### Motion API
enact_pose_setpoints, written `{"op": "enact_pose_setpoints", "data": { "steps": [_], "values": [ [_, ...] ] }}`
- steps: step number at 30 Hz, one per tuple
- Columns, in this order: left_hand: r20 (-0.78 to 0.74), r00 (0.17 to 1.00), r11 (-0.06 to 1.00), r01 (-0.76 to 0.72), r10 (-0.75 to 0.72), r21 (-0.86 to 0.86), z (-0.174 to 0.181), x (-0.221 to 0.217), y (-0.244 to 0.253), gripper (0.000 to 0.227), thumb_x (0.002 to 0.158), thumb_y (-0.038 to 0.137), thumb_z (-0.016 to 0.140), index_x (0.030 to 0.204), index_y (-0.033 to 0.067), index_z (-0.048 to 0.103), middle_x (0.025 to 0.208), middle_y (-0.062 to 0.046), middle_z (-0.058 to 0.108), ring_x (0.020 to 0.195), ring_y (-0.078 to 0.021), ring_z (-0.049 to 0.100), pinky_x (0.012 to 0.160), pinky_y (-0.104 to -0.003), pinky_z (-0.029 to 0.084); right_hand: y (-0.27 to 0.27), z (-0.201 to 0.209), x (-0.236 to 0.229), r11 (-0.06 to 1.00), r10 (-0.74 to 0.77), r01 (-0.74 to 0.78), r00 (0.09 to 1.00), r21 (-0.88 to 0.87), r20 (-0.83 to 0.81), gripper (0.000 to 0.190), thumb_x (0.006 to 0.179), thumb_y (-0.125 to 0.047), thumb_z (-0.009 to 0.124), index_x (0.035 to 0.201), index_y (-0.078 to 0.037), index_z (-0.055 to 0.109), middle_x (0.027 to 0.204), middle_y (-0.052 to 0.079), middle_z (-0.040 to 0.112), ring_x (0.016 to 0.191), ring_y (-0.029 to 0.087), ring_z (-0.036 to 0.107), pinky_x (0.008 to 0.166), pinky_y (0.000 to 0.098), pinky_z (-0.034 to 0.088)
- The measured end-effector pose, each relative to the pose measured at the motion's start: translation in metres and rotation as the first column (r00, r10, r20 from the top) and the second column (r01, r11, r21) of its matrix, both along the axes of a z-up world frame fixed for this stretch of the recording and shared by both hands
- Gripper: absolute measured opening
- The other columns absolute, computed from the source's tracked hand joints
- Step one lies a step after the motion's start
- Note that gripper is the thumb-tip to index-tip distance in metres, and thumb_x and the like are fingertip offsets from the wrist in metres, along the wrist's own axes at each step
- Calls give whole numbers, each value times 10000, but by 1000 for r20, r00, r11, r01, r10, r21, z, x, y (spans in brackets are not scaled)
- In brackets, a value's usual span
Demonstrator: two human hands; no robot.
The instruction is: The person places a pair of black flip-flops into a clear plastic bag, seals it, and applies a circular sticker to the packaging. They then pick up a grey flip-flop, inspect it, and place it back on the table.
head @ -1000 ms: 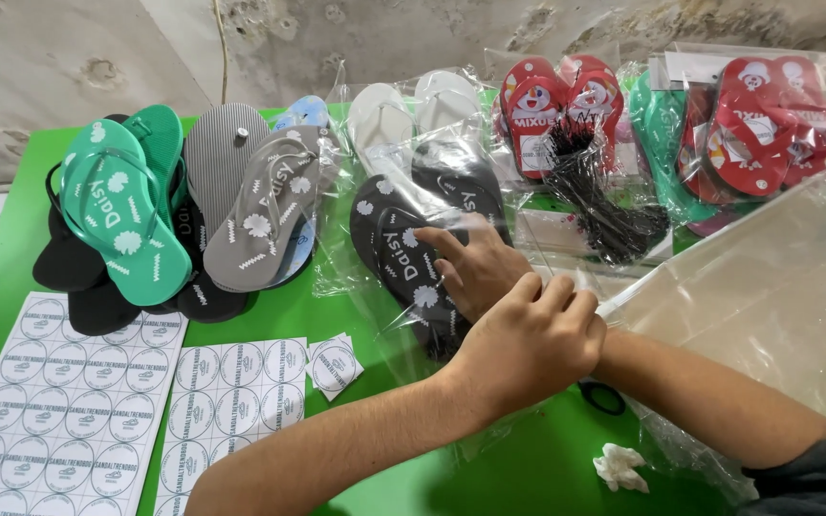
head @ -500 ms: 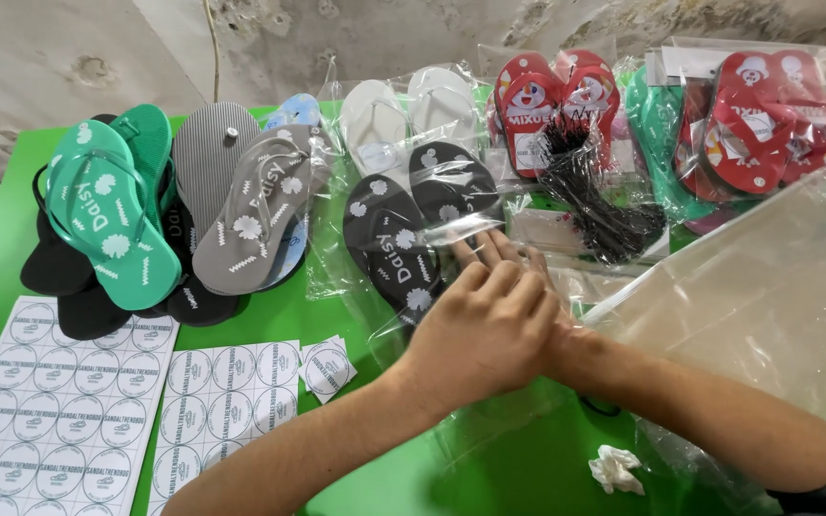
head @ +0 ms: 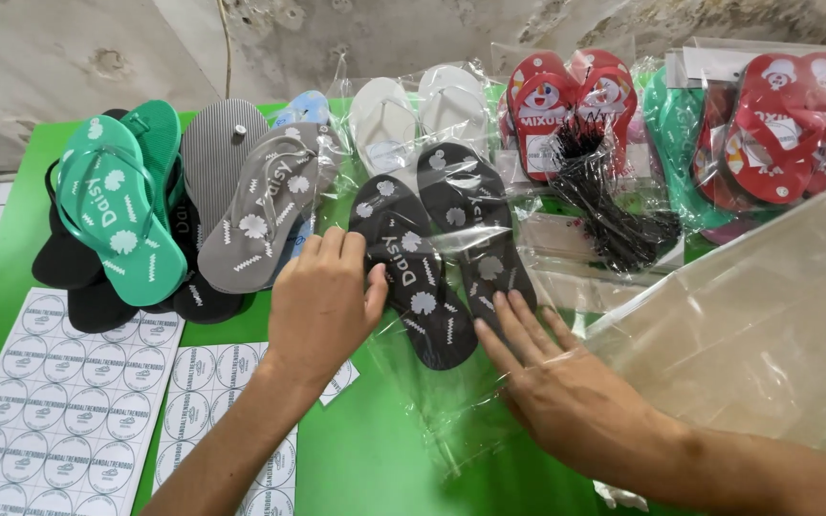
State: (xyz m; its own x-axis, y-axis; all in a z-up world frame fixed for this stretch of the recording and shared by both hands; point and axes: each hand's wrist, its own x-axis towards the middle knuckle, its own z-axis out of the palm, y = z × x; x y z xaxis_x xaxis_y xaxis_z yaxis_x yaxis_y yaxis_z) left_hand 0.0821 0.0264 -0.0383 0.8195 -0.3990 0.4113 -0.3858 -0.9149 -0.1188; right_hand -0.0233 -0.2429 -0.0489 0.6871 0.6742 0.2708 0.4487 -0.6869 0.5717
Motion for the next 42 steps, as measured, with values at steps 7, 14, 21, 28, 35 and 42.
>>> {"op": "enact_pose_setpoints", "data": {
  "steps": [7, 14, 21, 28, 35, 42],
  "values": [
    [-257, 955, 983, -172, 149, -70, -8, -10, 23, 314, 986, 427, 641, 877, 134, 611, 822, -9, 615, 715, -181, 593, 502, -330, 509, -34, 76, 8, 825, 220, 390, 445, 409, -868, 201, 927, -263, 605, 1026, -273, 780, 759, -90, 860, 532, 161, 789, 496, 406, 559],
    [-694, 708, 881, -404, 132, -244, 6, -7, 13, 312, 971, 433, 637, 996, 159, 490, 824, 12, 680, 726, -205, 639, 648, -405, 507, -54, 66, 72, 486, -42, 685, 638, 542, -769, 326, 899, -186, 699, 1215, -107, 687, 987, 35, 776, 844, 145, 736, 702, 298, 622],
    [-748, 649, 573, -562, -143, -597, 9, -3, 9, 266, 941, 139, 677, 1026, 116, 425, 874, -20, 706, 764, -144, 646, 699, -317, 534, -47, 62, 82, 368, -127, 878, 374, 307, -919, 466, 950, -280, 630, 1398, -171, 558, 1090, 48, 769, 974, 200, 744, 850, 358, 590],
    [-690, 709, 491, -554, -144, -672, -9, 0, 11, 218, 938, 83, 649, 1022, 112, 450, 864, -36, 672, 798, -144, 663, 719, -298, 564, -61, 40, 78, 441, -72, 834, 401, 332, -913, 532, 950, -217, 667, 1455, -150, 511, 786, 44, 617, 697, 180, 588, 659, 340, 482],
    [-637, 754, 488, -500, -161, -715, -10, -2, 14, 235, 941, 81, 677, 993, 106, 449, 874, -49, 698, 764, -132, 674, 628, -271, 539, -69, 41, 51, 496, -50, 813, 377, 304, -925, 709, 892, -190, 721, 1528, -179, 408, 721, 35, 686, 654, 204, 645, 644, 355, 498],
    [-675, 728, 539, -522, -123, -661, -6, -8, 12, 228, 936, 78, 675, 1021, 108, 466, 891, -36, 707, 745, -135, 681, 601, -283, 521, -56, 36, 27, 565, -250, 825, 175, 3, -952, 988, 908, -288, 692, 1679, -290, 75, 796, -58, 790, 671, 187, 721, 680, 345, 526]
  ]
}}
